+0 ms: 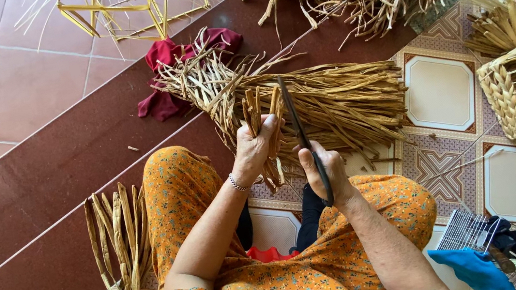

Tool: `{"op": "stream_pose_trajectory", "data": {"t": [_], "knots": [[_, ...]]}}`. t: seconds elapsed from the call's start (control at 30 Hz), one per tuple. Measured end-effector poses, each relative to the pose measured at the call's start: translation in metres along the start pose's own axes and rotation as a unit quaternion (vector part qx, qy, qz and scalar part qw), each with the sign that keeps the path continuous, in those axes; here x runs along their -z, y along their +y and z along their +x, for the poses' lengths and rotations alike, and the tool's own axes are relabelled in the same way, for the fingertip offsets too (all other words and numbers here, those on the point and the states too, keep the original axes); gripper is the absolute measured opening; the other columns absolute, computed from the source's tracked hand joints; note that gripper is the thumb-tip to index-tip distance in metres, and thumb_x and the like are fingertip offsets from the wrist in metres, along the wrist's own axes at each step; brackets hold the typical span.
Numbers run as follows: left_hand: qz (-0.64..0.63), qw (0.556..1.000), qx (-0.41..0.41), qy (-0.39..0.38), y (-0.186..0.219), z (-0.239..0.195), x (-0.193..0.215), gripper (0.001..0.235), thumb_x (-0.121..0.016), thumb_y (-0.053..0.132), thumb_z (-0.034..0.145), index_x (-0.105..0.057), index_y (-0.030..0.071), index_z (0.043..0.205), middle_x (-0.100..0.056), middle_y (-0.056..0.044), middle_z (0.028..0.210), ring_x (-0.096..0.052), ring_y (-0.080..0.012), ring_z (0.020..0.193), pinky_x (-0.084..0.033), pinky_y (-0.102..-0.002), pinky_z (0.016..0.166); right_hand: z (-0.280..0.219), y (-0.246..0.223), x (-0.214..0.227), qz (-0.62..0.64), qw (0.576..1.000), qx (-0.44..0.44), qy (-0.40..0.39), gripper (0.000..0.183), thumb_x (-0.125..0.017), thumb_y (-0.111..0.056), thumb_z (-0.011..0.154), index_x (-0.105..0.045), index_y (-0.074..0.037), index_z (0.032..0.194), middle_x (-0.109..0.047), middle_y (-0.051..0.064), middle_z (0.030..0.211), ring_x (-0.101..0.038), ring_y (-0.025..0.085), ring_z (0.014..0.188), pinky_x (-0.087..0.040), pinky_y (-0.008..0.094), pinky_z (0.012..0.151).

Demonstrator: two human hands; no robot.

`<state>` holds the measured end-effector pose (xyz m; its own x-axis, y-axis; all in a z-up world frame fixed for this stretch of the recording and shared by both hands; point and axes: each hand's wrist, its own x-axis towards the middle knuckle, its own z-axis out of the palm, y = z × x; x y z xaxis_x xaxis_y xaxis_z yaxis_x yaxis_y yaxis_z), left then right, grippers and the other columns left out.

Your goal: The person sits on the floor and uses scissors to trim the ends of a bundle of dried palm leaves. They repeatedly gather sections of the bundle, cut the uneven ends, and drop the trimmed pieces onto the floor.

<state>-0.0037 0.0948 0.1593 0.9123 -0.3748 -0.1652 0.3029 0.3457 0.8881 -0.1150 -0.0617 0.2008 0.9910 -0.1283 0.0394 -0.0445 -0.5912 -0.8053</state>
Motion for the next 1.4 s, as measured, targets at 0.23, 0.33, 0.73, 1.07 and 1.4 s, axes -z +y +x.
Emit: {"op": "stream_pose_trajectory", "data": {"t": [0.23,0.33,0.73,1.07,1.4], "knots": [[0.004,0.998,-0.011,-0.063,-0.013,-0.004,0.002,0.026,-0.052,0.025,0.111,-0.066,0.003,0.112,-0.07,-0.006,0.081,-0.067,-0.0134,0.069,-0.059,-0.03,0.064,0.012,0.029,-0.003,0.153,0.986,-0.059,0.041,0.035,-0.066,-0.034,0.099,-0.065,-0.005,0.118,-0.061,-0.002,0.072,-0.057,0.007,0.057,-0.046,0.024,0.048],[0.078,0.996,-0.011,-0.042,-0.016,-0.003,-0.011,0.021,-0.056,0.024,0.11,-0.063,0.005,0.114,-0.063,-0.007,0.082,-0.058,-0.0142,0.068,-0.052,-0.032,0.058,0.014,0.037,-0.005,0.27,0.959,-0.089,0.009,0.049,-0.081,-0.02,0.088,-0.056,-0.005,0.127,-0.067,-0.002,0.086,-0.063,0.004,0.071,-0.052,0.021,0.06],[-0.039,0.996,0.022,-0.078,0.021,-0.012,-0.089,0.021,-0.062,0.026,0.107,-0.064,0.006,0.102,-0.057,0.003,0.079,-0.051,-0.007,0.071,-0.044,-0.025,0.062,0.01,0.02,0.013,0.38,0.925,-0.028,0.014,0.058,-0.087,0.003,0.072,-0.056,-0.003,0.12,-0.067,0.003,0.095,-0.069,0.012,0.082,-0.057,0.027,0.07],[-0.12,0.99,-0.002,-0.079,0.02,-0.017,-0.101,0.055,-0.082,0.018,0.087,-0.051,0.006,0.13,-0.061,-0.005,0.111,-0.062,-0.0162,0.102,-0.055,-0.032,0.089,-0.001,-0.006,0.031,0.379,0.921,-0.083,0.043,0.06,-0.08,-0.001,0.076,-0.055,-0.007,0.13,-0.071,-0.001,0.098,-0.069,0.009,0.084,-0.056,0.023,0.072],[0.449,0.892,0.026,0.049,-0.103,0.101,0.069,0.03,-0.059,0.019,0.105,-0.071,0.012,0.132,-0.071,-0.009,0.134,-0.07,-0.0194,0.116,-0.058,-0.036,0.107,-0.005,0.024,0.017,0.232,0.941,-0.203,0.138,0.025,-0.081,-0.008,0.082,-0.063,-0.005,0.099,-0.066,0.0,0.077,-0.055,0.008,0.053,-0.045,0.024,0.048]]}}
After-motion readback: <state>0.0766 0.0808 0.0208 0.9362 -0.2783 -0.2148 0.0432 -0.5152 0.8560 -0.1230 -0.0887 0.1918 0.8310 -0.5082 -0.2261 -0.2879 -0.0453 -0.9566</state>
